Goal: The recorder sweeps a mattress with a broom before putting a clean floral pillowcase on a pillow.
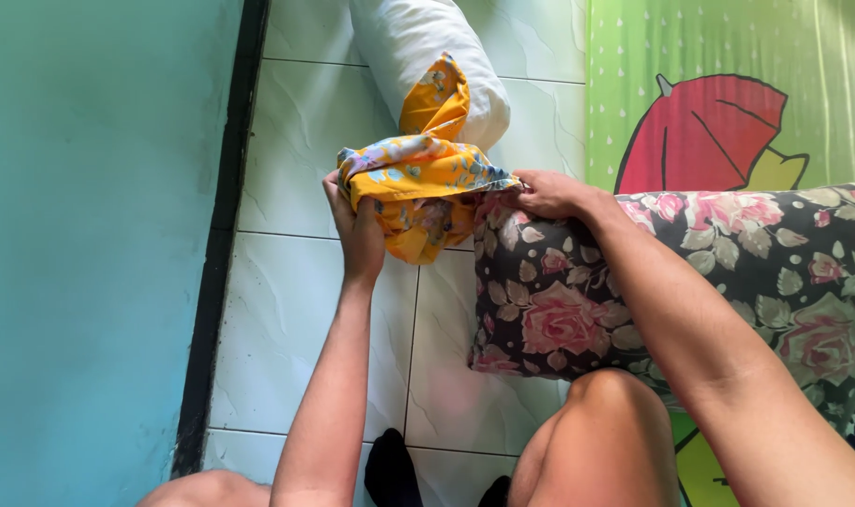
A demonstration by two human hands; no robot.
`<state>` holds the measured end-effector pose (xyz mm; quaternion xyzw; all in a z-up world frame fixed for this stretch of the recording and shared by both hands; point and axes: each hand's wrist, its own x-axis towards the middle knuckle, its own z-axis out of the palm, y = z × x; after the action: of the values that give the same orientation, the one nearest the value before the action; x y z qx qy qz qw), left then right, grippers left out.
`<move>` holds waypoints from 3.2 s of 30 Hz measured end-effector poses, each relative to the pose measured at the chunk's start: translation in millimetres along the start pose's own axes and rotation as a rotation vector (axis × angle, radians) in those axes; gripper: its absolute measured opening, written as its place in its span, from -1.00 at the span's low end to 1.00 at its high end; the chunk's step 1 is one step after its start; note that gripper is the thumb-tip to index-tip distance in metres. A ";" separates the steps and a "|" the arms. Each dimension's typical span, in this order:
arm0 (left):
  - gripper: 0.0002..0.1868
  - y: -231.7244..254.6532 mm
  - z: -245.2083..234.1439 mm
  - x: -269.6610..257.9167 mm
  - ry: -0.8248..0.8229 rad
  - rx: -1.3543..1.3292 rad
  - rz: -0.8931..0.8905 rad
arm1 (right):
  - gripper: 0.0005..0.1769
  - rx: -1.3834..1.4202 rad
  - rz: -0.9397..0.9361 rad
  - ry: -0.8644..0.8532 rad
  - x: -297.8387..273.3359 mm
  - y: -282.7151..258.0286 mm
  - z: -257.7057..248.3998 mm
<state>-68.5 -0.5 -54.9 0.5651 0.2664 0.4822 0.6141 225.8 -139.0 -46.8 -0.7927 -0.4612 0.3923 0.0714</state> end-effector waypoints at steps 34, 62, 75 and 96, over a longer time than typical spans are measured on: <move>-0.74 14.6 213.9 40.9 -0.727 0.286 -1.035 | -0.62 1.224 0.100 0.479 -178.6 367.0 -183.5; -0.71 -3.6 254.3 -41.8 -0.458 0.103 -0.245 | -0.05 0.269 -0.093 0.927 -221.7 210.1 -139.7; -0.60 84.5 395.2 0.2 -0.465 0.138 0.112 | -0.21 -0.208 0.653 1.086 -305.2 223.5 -221.0; -0.54 -52.5 317.3 -32.8 -0.434 0.223 -0.794 | -0.32 -0.166 -0.366 0.839 -174.0 131.0 -63.2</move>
<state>210.6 -163.1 -42.3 0.5698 0.3776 0.0486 0.7283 311.2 -334.2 30.8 -0.7913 -0.5547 -0.0194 0.2563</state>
